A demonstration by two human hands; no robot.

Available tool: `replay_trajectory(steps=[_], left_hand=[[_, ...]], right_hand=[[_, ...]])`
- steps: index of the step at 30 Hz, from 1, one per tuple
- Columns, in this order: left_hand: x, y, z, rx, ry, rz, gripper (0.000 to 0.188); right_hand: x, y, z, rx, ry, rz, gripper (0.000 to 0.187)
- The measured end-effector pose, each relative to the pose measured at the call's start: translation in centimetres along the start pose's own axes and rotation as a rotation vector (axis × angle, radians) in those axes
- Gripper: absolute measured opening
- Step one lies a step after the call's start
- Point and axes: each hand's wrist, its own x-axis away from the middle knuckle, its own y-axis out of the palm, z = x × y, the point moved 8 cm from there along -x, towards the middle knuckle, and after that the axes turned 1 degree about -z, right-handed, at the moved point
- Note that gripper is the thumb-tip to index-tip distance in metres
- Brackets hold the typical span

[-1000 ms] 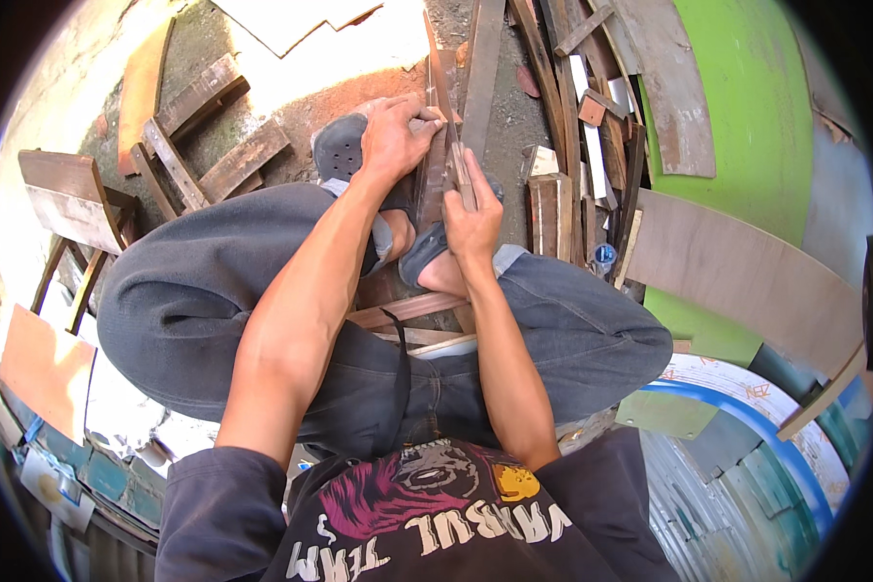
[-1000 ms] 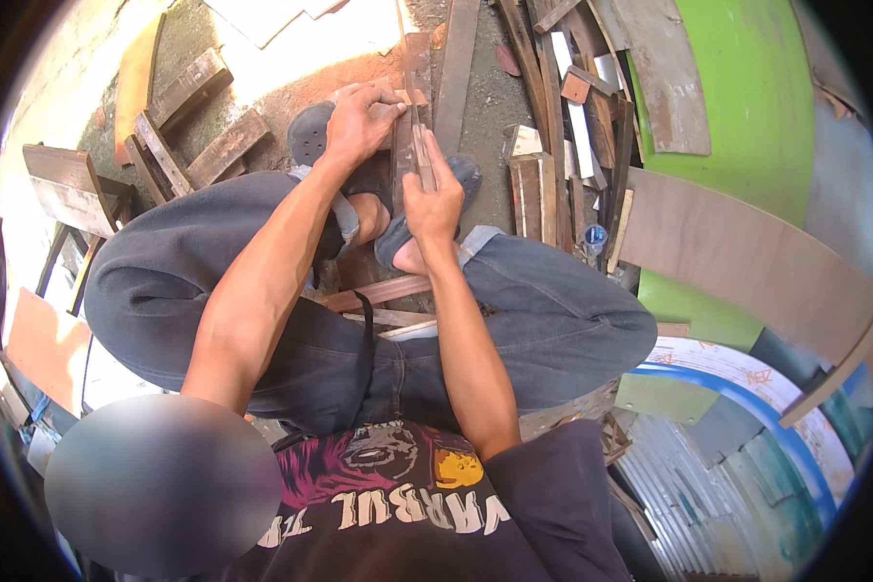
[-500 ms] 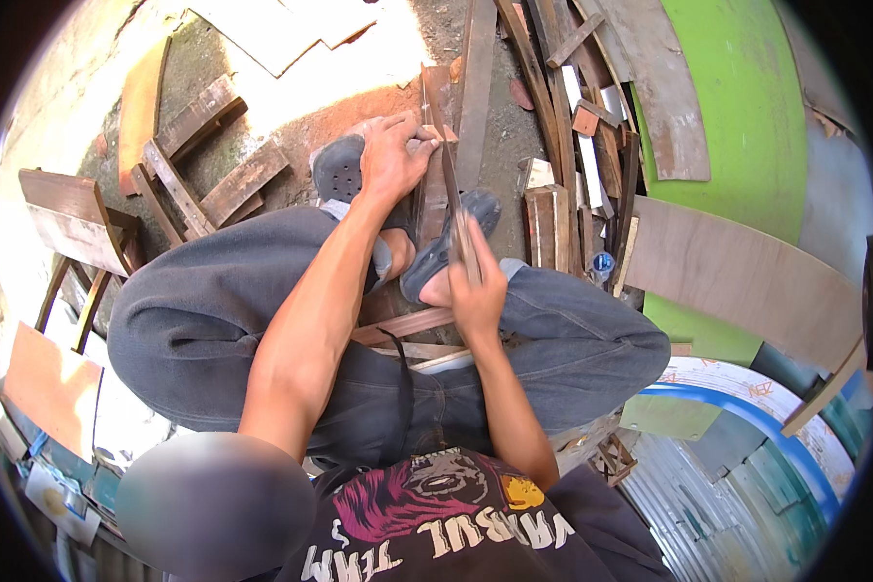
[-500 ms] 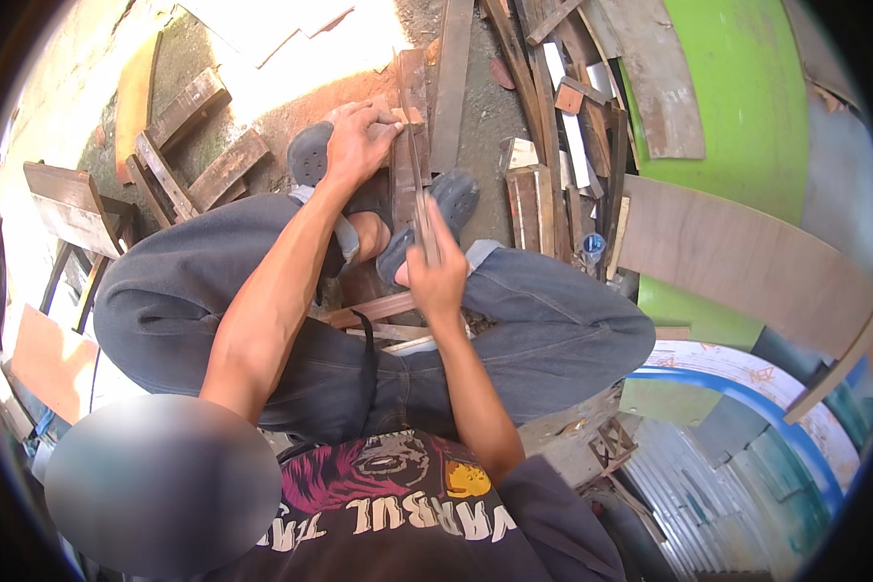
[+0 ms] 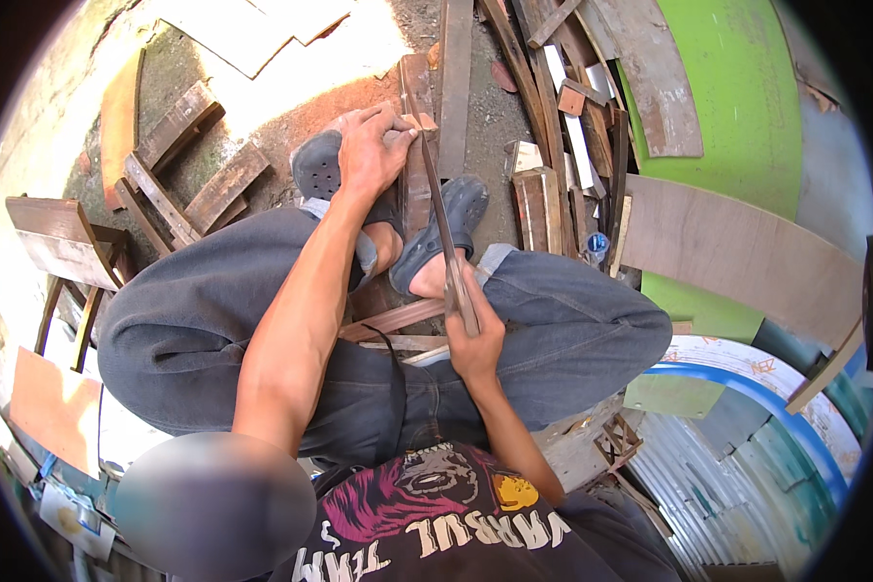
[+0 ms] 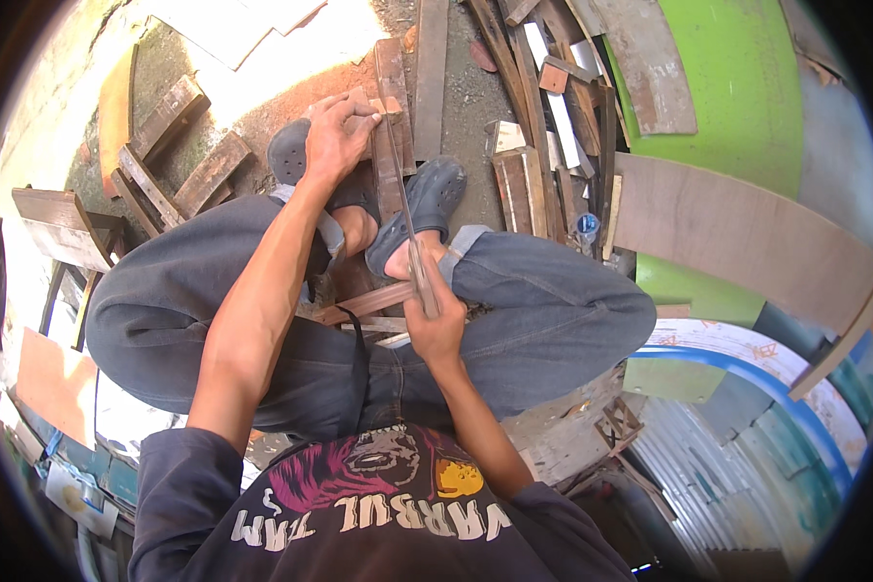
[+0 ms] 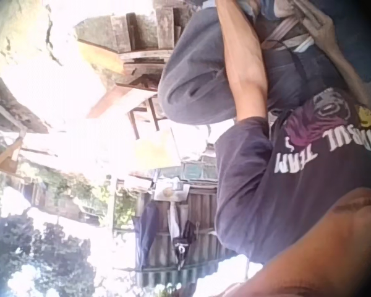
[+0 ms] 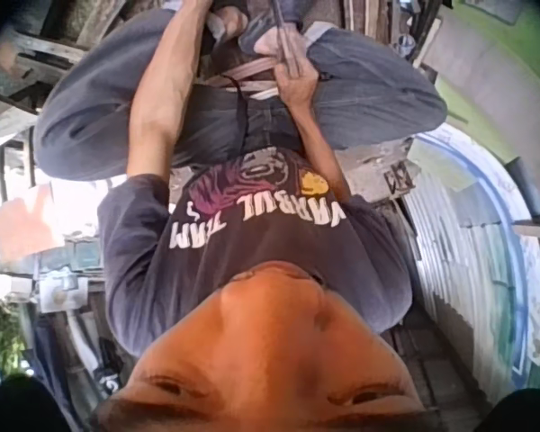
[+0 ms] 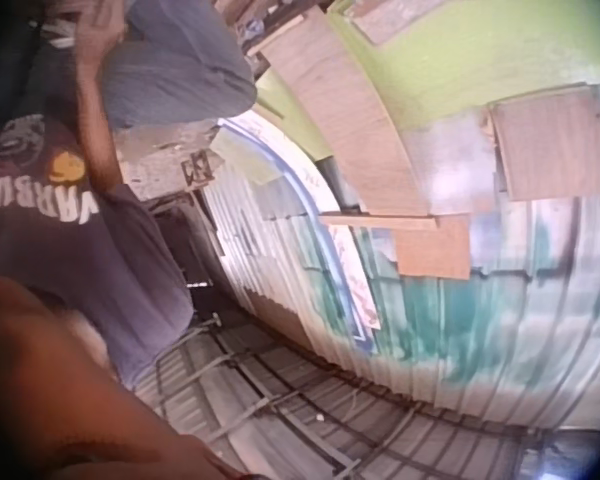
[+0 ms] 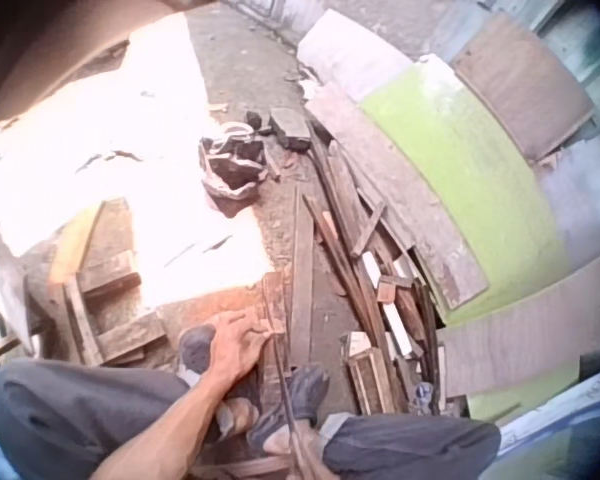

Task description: The person sits cross-legged on the ground and uses a hand saw to cut a small piece of wood. They hold the wood with their left hand and saw with their right, periodically adjusting the wood's position and inspecting the cut.

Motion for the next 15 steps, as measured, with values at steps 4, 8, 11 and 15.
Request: replay_trajectory(steps=[4,8,11,15], left_hand=[[-0.6,1.0,0.7,-0.005,0.047,-0.003,0.016],[-0.9,0.9,0.6,-0.05,0.002,-0.126,0.021],[-0.4,0.3,-0.1,-0.051,0.005,-0.061,0.021],[-0.3,0.8,0.5,-0.046,0.045,-0.011,0.02]], right_hand=[[-8.1,2.3,1.4,-0.051,-0.03,0.067,0.059],[-11.4,3.4,0.4,0.03,-0.094,0.062,0.059],[-2.4,0.8,-0.6,-0.006,-0.077,0.009,0.059],[-2.3,1.0,1.0,0.051,-0.162,0.049,0.058]])
